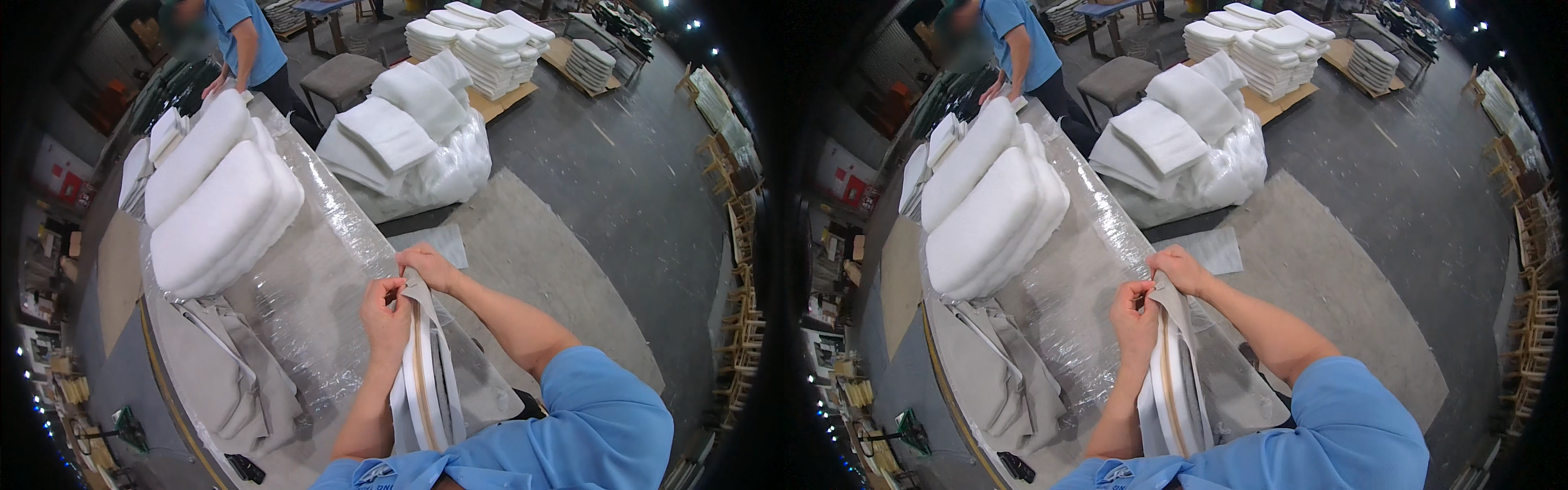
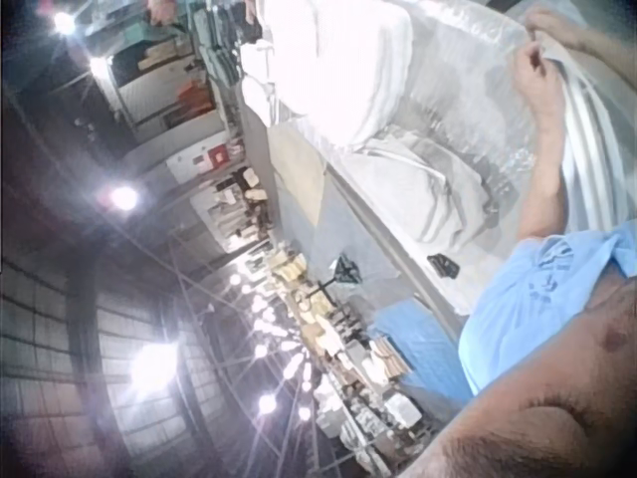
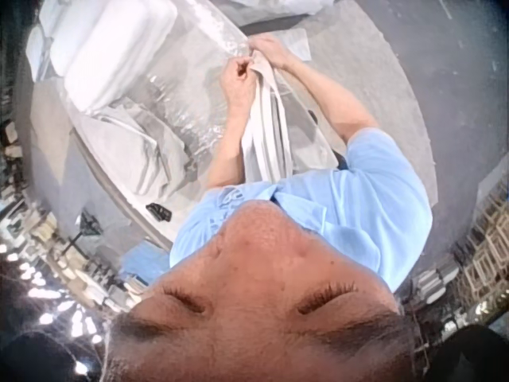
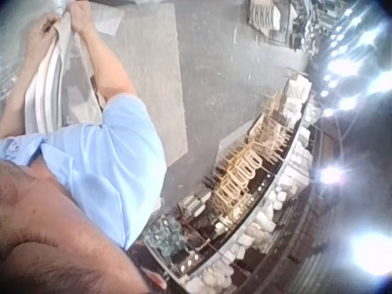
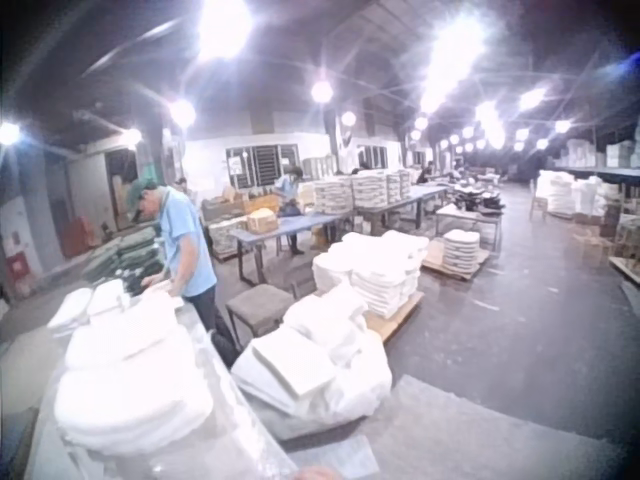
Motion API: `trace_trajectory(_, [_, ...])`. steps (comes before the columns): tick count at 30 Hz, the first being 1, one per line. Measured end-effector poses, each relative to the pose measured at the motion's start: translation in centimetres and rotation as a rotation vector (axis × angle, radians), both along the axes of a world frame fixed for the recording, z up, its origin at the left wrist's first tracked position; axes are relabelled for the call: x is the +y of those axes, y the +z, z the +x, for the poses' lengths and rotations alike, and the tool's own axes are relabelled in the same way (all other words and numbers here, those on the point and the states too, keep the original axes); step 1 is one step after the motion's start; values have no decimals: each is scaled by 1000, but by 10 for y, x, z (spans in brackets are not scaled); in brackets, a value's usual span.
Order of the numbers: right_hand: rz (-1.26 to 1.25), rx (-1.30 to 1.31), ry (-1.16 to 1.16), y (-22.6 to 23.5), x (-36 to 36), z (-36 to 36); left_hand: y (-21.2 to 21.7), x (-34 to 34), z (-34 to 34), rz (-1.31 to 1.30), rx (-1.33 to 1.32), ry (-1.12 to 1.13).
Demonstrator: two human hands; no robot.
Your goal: The person inserts white foam inserts into grey fabric covers, aligns edges, and smooths the covers over the foam. The person repeatedly handles multiple foam pieces and covers, placing finished units on a nearby stack.
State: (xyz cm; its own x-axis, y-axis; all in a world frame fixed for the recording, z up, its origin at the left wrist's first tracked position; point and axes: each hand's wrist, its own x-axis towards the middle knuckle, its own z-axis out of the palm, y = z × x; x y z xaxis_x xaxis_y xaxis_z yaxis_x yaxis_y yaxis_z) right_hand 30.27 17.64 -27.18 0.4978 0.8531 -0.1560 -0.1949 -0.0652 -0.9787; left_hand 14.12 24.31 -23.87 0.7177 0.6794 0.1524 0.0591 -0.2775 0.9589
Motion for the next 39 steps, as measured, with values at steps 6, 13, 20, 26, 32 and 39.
trace_trajectory(6, [-47, 3, 76, -5, 6, 9, -7, 11, 7, -113, -31, -50])
trace_trajectory(13, [185, 138, -277, 24, 7, -12, 27, 30, 11, -529, -56, -191])
trace_trajectory(20, [15, 19, -241, 46, 15, -24, 12, 15, 11, -239, 96, -221])
trace_trajectory(26, [-83, -90, -321, 32, 6, -17, 27, -2, 19, -323, 462, -197])
trace_trajectory(32, [16, 134, -224, 28, 11, -20, 0, 1, 6, -194, 243, -133])
trace_trajectory(39, [51, 294, -385, -59, -8, -42, -5, 0, -26, -444, 269, -141])
